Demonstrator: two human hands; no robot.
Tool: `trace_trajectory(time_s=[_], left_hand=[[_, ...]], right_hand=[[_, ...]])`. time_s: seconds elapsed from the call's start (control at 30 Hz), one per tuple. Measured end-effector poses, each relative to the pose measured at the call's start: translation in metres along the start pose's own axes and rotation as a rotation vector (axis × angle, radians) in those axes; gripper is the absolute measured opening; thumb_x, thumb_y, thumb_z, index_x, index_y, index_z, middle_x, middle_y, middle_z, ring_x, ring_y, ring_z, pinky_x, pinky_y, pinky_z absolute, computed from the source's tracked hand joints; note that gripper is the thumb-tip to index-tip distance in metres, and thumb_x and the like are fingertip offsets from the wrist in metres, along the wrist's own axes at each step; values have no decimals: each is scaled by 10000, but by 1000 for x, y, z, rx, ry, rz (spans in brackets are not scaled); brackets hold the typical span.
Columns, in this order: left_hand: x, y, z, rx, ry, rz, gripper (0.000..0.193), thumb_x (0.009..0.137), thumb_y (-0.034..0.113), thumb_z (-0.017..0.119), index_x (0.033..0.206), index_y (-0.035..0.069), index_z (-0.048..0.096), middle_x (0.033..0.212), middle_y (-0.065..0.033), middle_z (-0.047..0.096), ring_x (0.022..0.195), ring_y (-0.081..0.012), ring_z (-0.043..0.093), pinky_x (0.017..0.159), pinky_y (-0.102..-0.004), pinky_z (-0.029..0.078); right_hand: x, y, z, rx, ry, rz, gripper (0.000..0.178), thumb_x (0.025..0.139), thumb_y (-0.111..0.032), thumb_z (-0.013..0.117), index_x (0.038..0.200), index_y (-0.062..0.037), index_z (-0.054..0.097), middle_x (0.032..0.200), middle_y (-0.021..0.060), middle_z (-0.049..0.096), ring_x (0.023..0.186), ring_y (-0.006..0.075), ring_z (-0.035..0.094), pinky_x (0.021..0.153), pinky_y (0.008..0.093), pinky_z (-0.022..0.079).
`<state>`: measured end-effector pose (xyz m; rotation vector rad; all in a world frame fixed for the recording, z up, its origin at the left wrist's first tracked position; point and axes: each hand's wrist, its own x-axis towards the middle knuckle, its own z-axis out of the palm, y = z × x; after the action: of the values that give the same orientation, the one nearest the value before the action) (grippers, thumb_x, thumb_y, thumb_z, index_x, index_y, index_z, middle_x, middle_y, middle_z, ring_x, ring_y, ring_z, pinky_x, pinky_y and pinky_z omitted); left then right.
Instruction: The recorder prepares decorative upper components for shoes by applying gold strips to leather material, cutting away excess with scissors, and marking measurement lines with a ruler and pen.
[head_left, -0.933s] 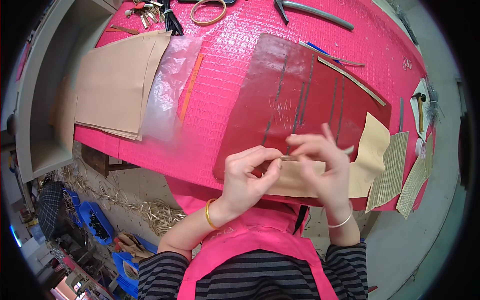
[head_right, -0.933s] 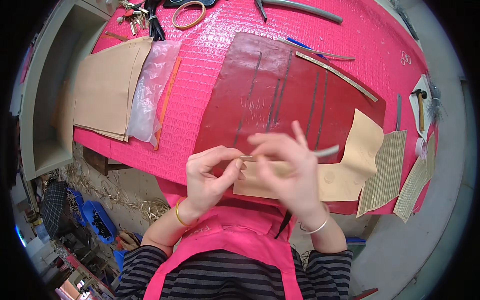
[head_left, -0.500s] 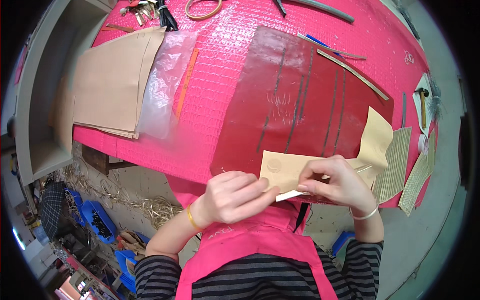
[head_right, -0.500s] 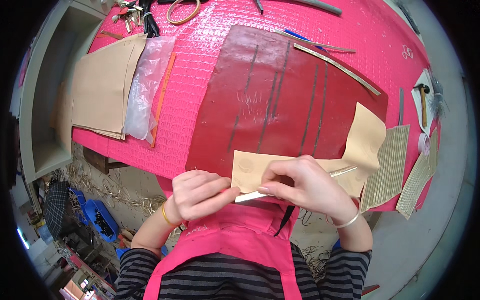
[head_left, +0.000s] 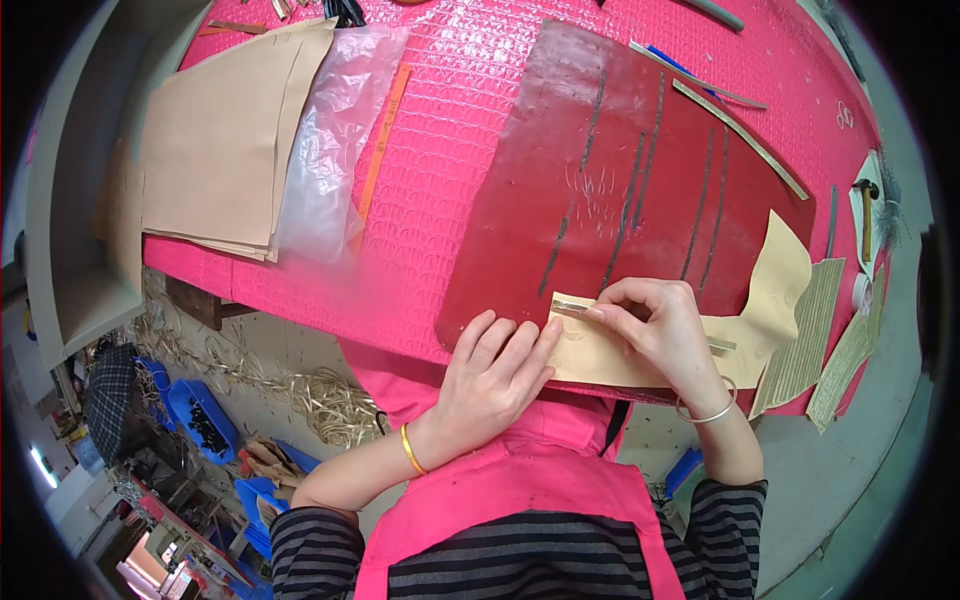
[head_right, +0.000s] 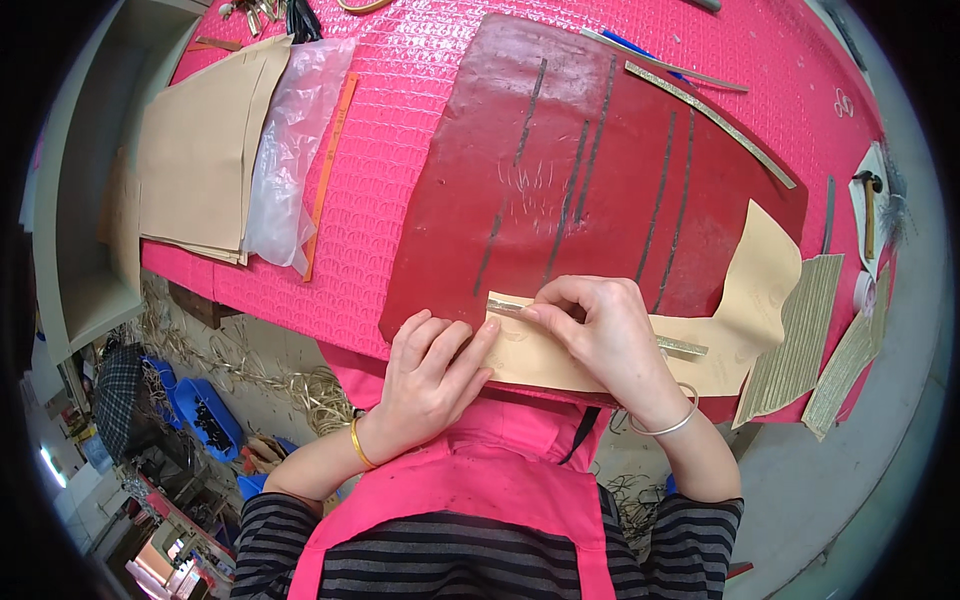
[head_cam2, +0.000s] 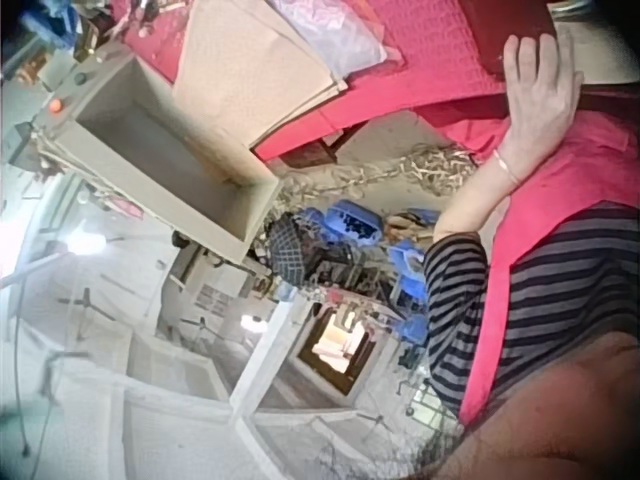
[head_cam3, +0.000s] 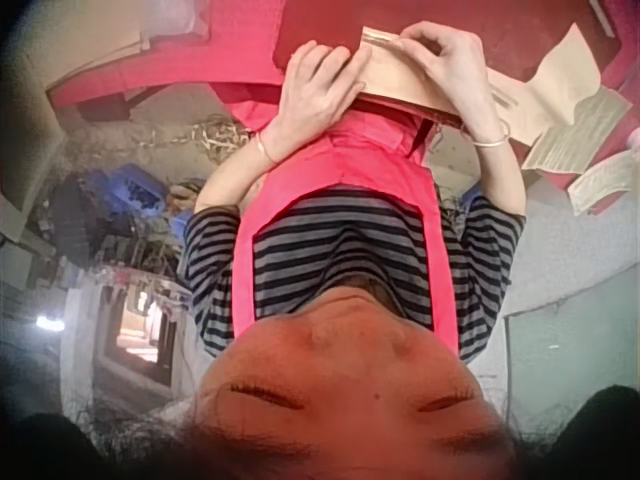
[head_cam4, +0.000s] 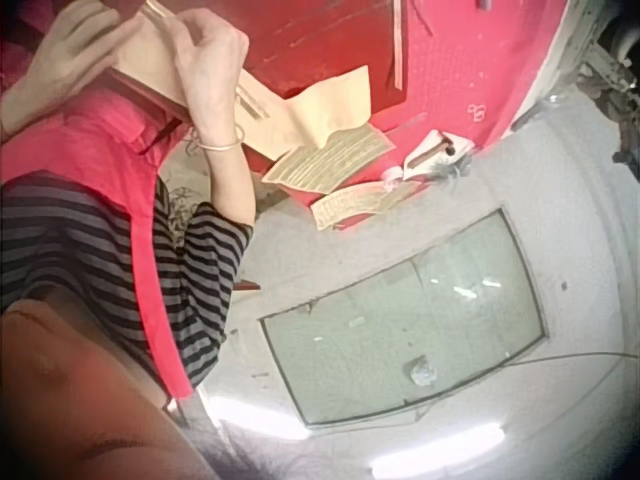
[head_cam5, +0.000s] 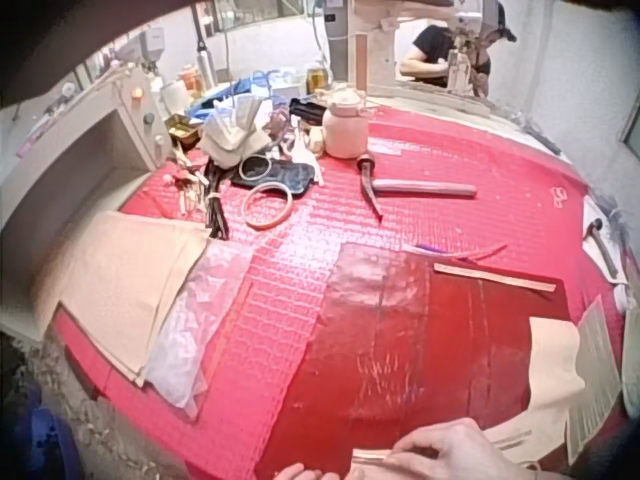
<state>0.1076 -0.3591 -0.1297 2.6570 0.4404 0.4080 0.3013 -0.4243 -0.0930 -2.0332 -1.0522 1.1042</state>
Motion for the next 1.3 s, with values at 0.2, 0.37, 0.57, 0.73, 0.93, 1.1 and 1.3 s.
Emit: trace_trajectory(time_s=[0.2, 0.37, 0.57, 0.73, 0.93, 1.1, 1.3], left_hand=[[-4, 0, 6, 28, 17, -6, 419, 714, 156, 645, 1114, 42, 591, 1082, -90, 498, 1022, -255, 447, 912, -422, 361], [2, 1, 1, 154, -100, 31, 314, 747, 158, 587, 1053, 93, 608, 1306, -36, 477, 1229, -187, 414, 970, -444, 210], [5, 3, -3, 238, -102, 15, 274, 761, 148, 569, 1028, 103, 615, 1252, -22, 526, 1191, -155, 458, 991, -457, 156], [8, 7, -6, 239, -122, 4, 281, 766, 144, 584, 1037, 75, 604, 1240, -38, 532, 1186, -179, 465, 1004, -466, 156], [12, 9, -5, 210, -129, -8, 308, 776, 165, 587, 1065, 61, 598, 1220, -58, 544, 1176, -206, 472, 1007, -467, 164], [18, 17, 0, 171, -151, -44, 370, 781, 206, 577, 1143, 129, 582, 1254, -88, 486, 1184, -251, 417, 1010, -480, 160], [55, 65, 39, -46, -181, 157, 495, 781, 251, 566, 1238, 69, 508, 1223, -115, 441, 1118, -261, 406, 973, -415, 299]], right_hand=[[3, -1, -1, -10, -42, 44, 179, 763, -143, 658, 788, 33, 648, 647, 139, 618, 545, 184, 594, 530, 285, 457], [2, 6, -2, -77, -20, -36, 226, 750, -187, 675, 733, 24, 595, 594, 143, 579, 550, 245, 597, 517, 329, 452], [-47, 21, -58, -257, 133, 290, 256, 717, -143, 716, 701, 1, 505, 511, 68, 466, 502, 107, 513, 465, 262, 387], [-59, 61, -59, 1, 231, 212, 177, 721, -94, 711, 703, 18, 576, 563, 24, 524, 533, 52, 471, 484, 208, 370], [-54, 75, -55, 12, 301, 171, 179, 709, -115, 722, 698, 15, 599, 577, 39, 558, 537, 79, 503, 495, 227, 390], [-53, 76, -56, -70, 304, 112, 209, 705, -153, 724, 683, 4, 589, 569, 63, 555, 509, 117, 513, 486, 248, 395], [-52, 67, -57, -422, 274, 29, 235, 728, -196, 701, 677, -15, 559, 548, 87, 519, 469, 171, 492, 467, 282, 385]])
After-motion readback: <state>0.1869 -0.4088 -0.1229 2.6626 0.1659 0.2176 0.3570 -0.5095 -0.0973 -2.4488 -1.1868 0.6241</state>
